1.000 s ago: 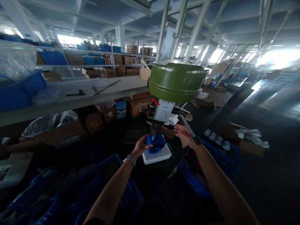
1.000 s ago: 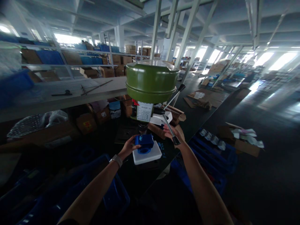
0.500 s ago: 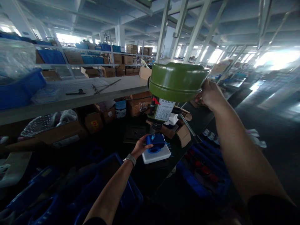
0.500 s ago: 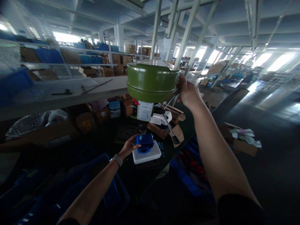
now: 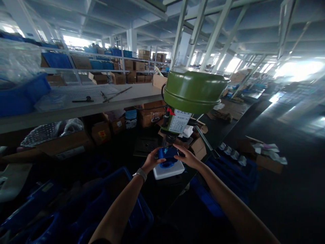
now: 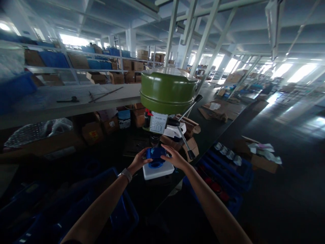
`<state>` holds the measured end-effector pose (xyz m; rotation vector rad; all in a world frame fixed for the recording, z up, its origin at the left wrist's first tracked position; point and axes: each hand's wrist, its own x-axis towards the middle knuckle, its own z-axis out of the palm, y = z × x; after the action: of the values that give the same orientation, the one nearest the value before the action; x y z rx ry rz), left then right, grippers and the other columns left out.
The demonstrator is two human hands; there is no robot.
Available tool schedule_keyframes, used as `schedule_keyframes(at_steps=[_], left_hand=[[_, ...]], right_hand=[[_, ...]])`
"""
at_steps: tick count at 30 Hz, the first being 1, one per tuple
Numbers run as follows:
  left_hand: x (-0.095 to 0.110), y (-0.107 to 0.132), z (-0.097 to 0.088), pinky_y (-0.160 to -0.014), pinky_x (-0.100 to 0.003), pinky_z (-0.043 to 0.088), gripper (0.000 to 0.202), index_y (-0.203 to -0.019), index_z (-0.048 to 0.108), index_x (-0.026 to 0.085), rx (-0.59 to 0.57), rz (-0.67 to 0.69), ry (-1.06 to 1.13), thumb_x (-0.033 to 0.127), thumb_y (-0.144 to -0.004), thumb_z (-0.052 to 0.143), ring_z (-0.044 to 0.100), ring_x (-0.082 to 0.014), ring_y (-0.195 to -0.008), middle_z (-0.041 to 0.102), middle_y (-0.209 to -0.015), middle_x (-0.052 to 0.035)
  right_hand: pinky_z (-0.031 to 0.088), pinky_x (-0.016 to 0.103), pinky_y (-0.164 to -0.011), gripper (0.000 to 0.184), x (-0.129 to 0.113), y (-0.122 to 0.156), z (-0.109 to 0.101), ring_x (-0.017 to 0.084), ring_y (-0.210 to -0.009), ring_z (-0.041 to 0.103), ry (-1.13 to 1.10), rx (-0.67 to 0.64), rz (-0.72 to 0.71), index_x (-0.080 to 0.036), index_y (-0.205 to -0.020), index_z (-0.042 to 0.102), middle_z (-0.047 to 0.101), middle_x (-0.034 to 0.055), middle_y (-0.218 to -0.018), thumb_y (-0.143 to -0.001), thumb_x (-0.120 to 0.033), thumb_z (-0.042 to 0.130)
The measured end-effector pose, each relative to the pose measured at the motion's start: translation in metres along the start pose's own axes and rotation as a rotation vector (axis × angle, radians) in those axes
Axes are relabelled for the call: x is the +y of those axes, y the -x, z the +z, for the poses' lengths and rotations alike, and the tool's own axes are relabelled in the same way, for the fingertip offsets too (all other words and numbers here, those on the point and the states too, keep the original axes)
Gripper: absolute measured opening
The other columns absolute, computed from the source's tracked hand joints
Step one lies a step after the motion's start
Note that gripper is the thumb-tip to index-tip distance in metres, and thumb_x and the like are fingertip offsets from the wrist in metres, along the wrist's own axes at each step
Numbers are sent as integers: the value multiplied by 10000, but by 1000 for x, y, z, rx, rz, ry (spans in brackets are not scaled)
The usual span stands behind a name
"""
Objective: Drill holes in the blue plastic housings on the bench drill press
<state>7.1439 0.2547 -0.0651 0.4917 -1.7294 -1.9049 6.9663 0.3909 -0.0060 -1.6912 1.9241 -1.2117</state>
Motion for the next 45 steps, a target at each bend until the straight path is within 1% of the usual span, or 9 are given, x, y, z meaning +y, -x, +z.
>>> schedule_keyframes(at_steps=[10,16,21,26,31,33,37,40,45], left_hand=[[-9,-3,-20,-763,-305,532,827,-1196,506,126,-77,-89,-26,289,-467,861,629,-194,-884,624,-1032,-88],[-17,-11,-20,-667,-221,504,688,-1074,552,129,-33,-61,-104,192,-452,839,609,-129,-750,630,-851,-10],[-10,-11,-17,-612,-183,479,638,-1052,555,129,-15,-56,-146,129,-463,800,575,-87,-663,609,-761,32],[-2,-7,-15,-635,-193,494,632,-1065,551,123,-7,-55,-150,117,-478,784,595,-102,-697,623,-777,23],[-3,-8,-15,-626,-199,499,627,-1066,556,113,-17,-46,-154,142,-485,791,601,-105,-677,631,-777,14],[-4,-9,-14,-619,-197,499,627,-1068,559,109,-21,-39,-161,142,-486,790,598,-101,-666,627,-772,15],[-4,-10,-14,-604,-180,487,617,-1069,568,117,-17,-20,-188,134,-490,782,588,-91,-658,622,-768,24],[-3,-10,-14,-598,-175,479,595,-1061,575,118,-17,-16,-204,123,-499,771,582,-88,-648,615,-740,33],[-3,-9,-14,-606,-179,483,594,-1067,567,115,-15,-26,-210,112,-504,759,581,-86,-647,614,-760,28]], right_hand=[[433,441,-1007,491,8,-11,3,265,-1126,556,-51,-120,64,-202,-1188,628,604,100,-1189,-729,-362,696],[549,355,-813,515,-5,-11,5,248,-1045,588,-141,-111,188,-198,-1183,633,585,103,-1219,-697,-349,710],[556,288,-608,549,-13,-8,0,205,-843,637,-264,-24,353,-213,-1113,664,614,97,-1168,-590,-337,775],[543,268,-575,410,-26,-19,-52,151,-732,624,-358,411,487,-200,-1035,587,633,72,-951,-751,-496,604],[457,236,-434,549,-107,-57,-134,117,-499,531,-430,809,379,-166,-981,541,551,25,-677,-927,-567,170],[410,240,-409,620,-146,-74,-155,123,-453,512,-339,743,377,-161,-915,563,545,27,-615,-933,-572,99],[289,233,-429,441,-190,-99,-168,100,-398,445,149,492,456,-131,-660,549,515,23,-497,-932,-416,352],[273,241,-502,325,-193,-107,-165,68,-432,395,452,408,424,-108,-536,521,461,-3,-439,-844,-209,530],[318,231,-572,245,-180,-106,-159,68,-526,398,445,530,318,-84,-599,573,457,-18,-483,-813,-203,560]])
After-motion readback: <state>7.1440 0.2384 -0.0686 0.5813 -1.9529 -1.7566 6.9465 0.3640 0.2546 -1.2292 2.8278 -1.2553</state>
